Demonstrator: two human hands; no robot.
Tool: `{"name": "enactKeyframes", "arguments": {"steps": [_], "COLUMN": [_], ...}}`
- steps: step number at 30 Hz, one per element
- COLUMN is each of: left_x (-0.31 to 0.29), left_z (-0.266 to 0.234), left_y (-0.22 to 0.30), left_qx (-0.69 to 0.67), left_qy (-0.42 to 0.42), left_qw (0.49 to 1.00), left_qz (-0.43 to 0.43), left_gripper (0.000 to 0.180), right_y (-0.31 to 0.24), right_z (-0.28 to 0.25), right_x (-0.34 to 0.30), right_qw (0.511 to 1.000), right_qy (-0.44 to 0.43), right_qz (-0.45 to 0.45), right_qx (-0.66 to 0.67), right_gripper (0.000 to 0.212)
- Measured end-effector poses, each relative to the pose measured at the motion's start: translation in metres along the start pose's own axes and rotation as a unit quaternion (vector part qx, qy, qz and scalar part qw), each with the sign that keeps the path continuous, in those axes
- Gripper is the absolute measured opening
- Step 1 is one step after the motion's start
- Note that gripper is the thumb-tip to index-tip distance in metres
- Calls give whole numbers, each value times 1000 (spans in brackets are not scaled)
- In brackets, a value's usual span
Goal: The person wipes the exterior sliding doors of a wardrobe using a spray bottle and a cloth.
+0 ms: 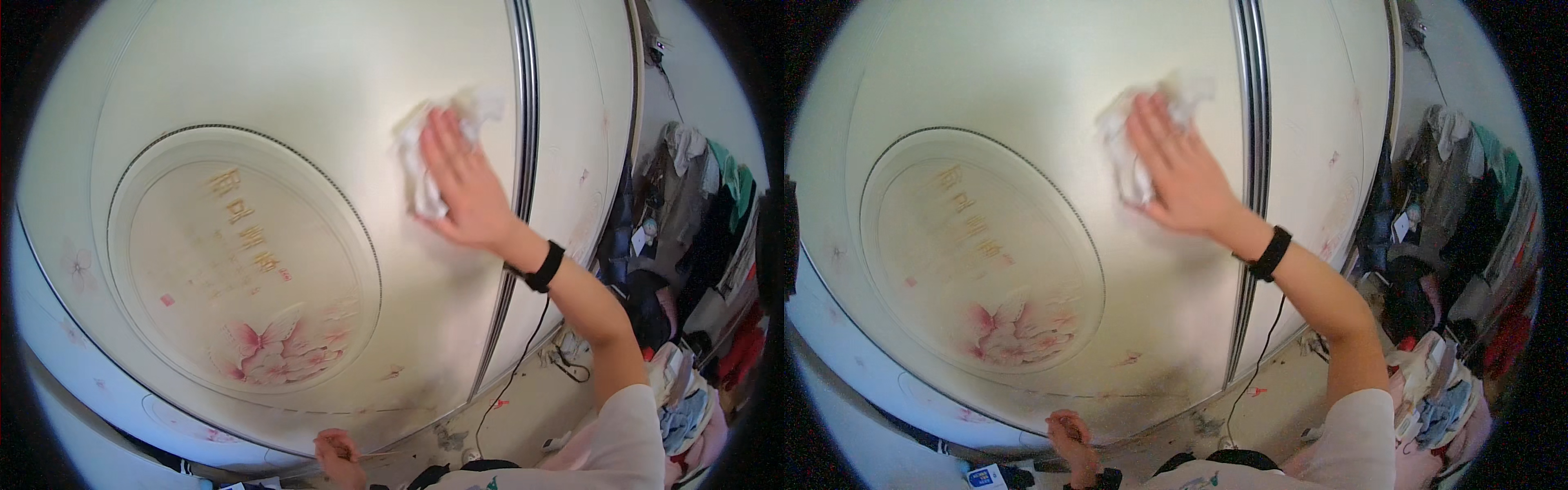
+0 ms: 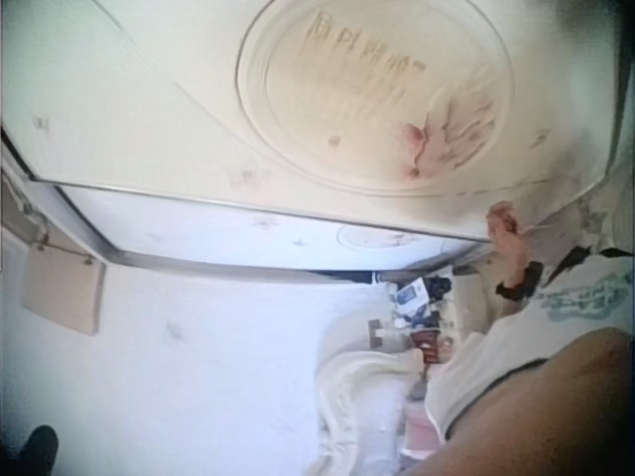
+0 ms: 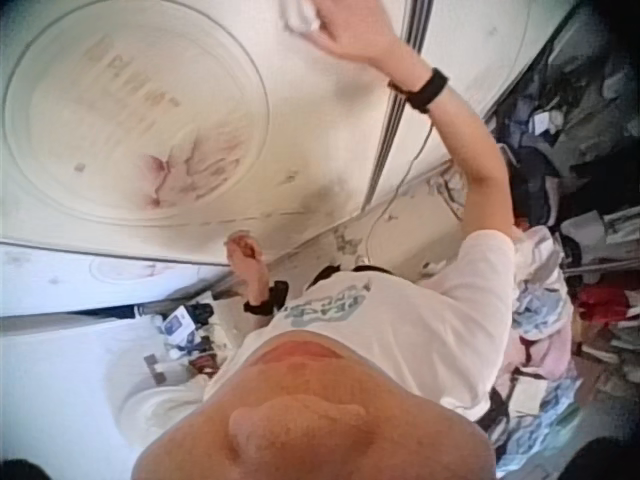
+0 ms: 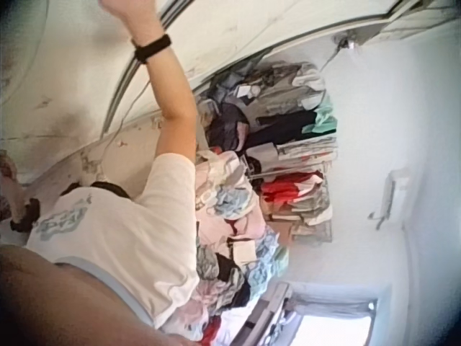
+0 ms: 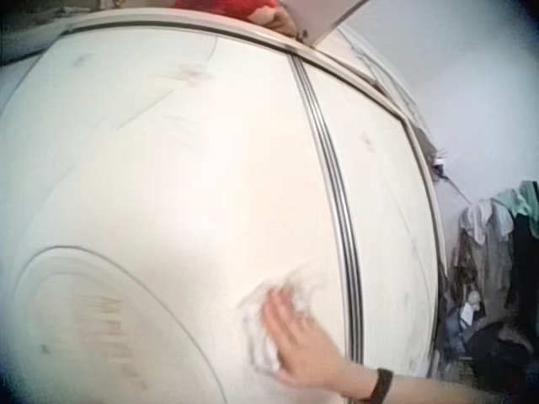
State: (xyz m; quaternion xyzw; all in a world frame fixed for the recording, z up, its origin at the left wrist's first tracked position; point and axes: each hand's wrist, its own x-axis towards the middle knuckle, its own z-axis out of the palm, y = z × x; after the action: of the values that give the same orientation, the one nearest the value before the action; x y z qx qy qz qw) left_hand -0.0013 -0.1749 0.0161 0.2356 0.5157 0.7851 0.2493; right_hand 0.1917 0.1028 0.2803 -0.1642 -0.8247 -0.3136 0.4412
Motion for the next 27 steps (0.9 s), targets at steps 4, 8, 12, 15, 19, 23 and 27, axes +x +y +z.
{"name": "enactKeyframes", "arguments": {"steps": [4,8,12,15,19,23,27], "left_x": [-4,-4,-4,0,-3,-5,-8], "left_z": [-4,-15,-14,-26,-45,-60,-69], "left_y": [0,-2,-1,-3,-3,-6,4], "left_qx": [12,-17,-48,-66,-60,-64,-58], "left_qy": [63,19,37,38,42,49,84], "left_qw": [997,999,998,997,997,997,995], "left_qz": [-45,-45,-18,-1,-4,0,2], "left_gripper": [46,46,47,46,44,44,45], "right_y": [28,-1,-43,-69,-118,-172,-214], "right_z": [-7,-25,-26,-19,5,19,35], "right_x": [49,113,142,162,183,198,200], "right_qw": [993,997,990,987,973,962,945], "right_qy": [118,73,109,99,180,154,178], "right_qz": [0,-19,-88,-114,-130,-197,-235], "right_qx": [-21,19,15,44,69,107,144], "right_gripper": [85,85,82,83,79,78,77]}}
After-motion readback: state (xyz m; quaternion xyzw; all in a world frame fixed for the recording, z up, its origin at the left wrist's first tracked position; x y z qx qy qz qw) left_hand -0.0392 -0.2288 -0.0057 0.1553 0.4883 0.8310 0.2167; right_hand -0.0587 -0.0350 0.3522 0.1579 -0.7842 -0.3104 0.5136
